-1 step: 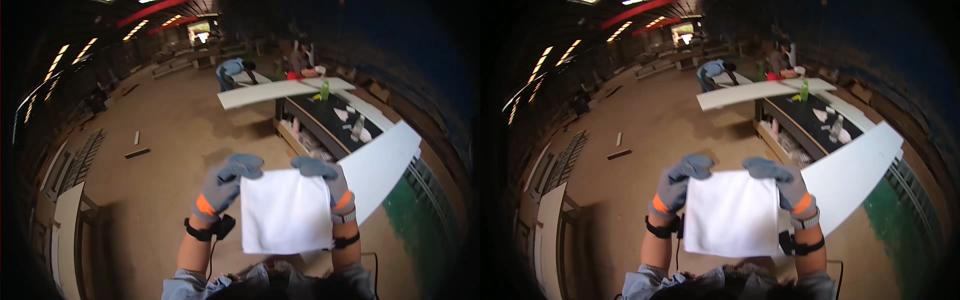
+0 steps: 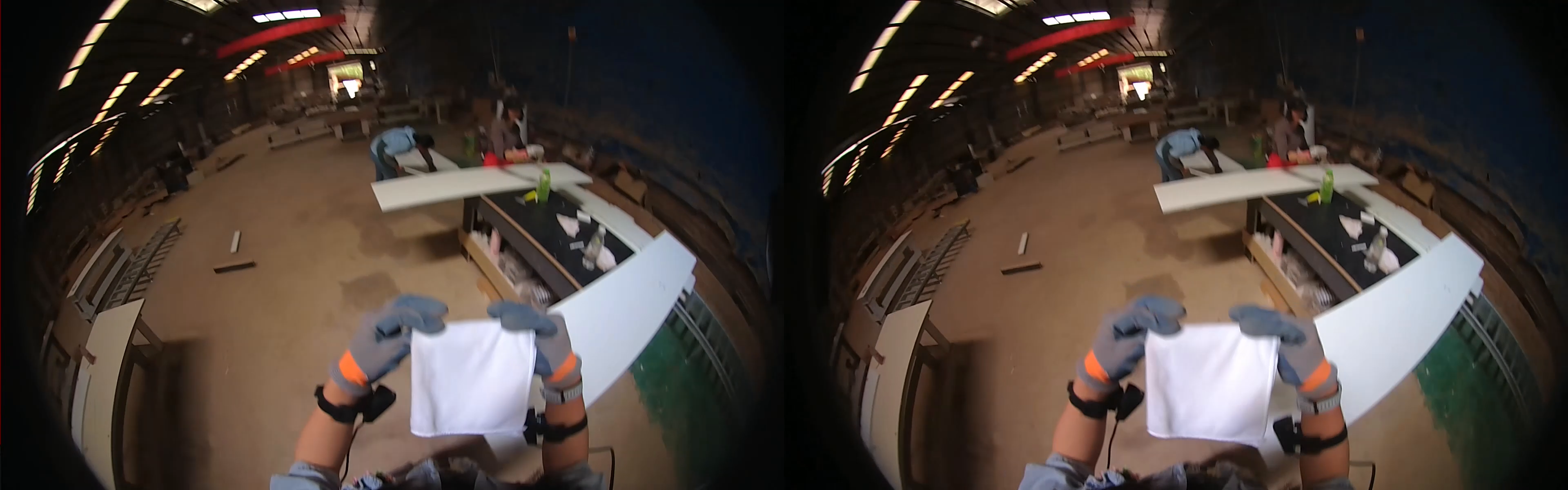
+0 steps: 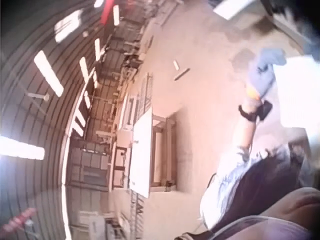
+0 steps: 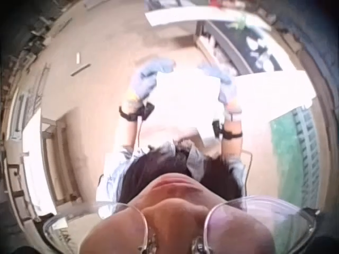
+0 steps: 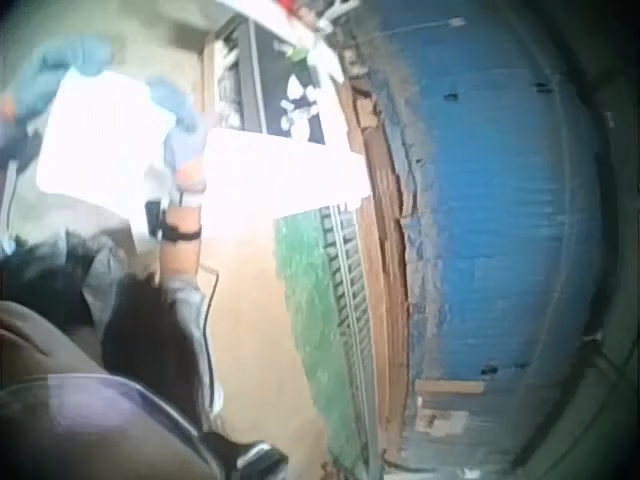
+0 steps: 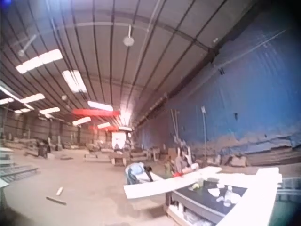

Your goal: Cleaning a large white furniture board with a rag and cleaning liquid in a workshop environment.

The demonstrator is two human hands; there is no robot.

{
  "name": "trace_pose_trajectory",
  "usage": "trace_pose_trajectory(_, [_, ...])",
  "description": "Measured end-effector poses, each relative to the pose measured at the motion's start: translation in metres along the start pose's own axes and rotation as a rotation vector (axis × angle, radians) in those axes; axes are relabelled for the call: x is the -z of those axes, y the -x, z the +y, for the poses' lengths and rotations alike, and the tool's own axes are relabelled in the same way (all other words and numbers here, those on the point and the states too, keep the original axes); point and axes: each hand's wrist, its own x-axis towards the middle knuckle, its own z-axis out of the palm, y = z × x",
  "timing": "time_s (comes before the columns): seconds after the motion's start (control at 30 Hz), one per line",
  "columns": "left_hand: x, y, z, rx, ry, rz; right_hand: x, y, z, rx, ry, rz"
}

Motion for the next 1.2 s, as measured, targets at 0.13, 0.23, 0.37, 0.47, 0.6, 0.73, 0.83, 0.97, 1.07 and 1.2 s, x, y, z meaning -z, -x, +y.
trace_pose_trajectory(0.13, [0.001, 0.038, -0.014, 0.018, -0.052, -0.002, -0.017, 0.027, 0.019, -0.119, -0.085, 0.054])
trace_pose_trajectory(0.23, [0.003, 0.045, -0.009, 0.074, -0.102, 0.006, -0.021, 0.028, 0.017, -0.182, -0.039, 0.058])
trace_pose_trajectory(0.37, [-0.001, 0.026, 0.001, 0.084, -0.066, 0.1, -0.011, 0.005, 0.002, -0.262, 0.068, -0.037])
trace_pose_trajectory(0.47, [0.004, 0.016, -0.002, 0.04, -0.259, 0.149, -0.007, -0.002, 0.014, -0.22, -0.071, -0.024])
trace_pose_trajectory(0.6, [0.003, -0.002, 0.003, -0.057, -0.428, 0.056, 0.002, -0.002, -0.006, -0.238, 0.104, -0.015])
trace_pose_trajectory(0.73, [-0.006, -0.006, 0.002, -0.047, -0.377, 0.042, 0.01, 0.01, -0.013, -0.262, -0.018, 0.027])
trace_pose_trajectory(0.83, [-0.012, -0.008, 0.0, -0.058, -0.379, 0.037, 0.017, 0.015, -0.017, -0.2, 0.143, 0.007])
trace_pose_trajectory(0.97, [-0.019, -0.016, 0.002, -0.062, -0.367, 0.052, 0.026, 0.013, -0.026, -0.065, 0.378, -0.049])
trace_pose_trajectory(1.07, [-0.02, -0.022, 0.005, -0.111, -0.419, 0.053, 0.033, 0.012, -0.027, -0.076, 0.411, -0.066])
trace_pose_trajectory(1.2, [-0.019, -0.031, 0.001, -0.137, -0.418, 0.034, 0.037, 0.011, -0.026, -0.128, 0.328, -0.018])
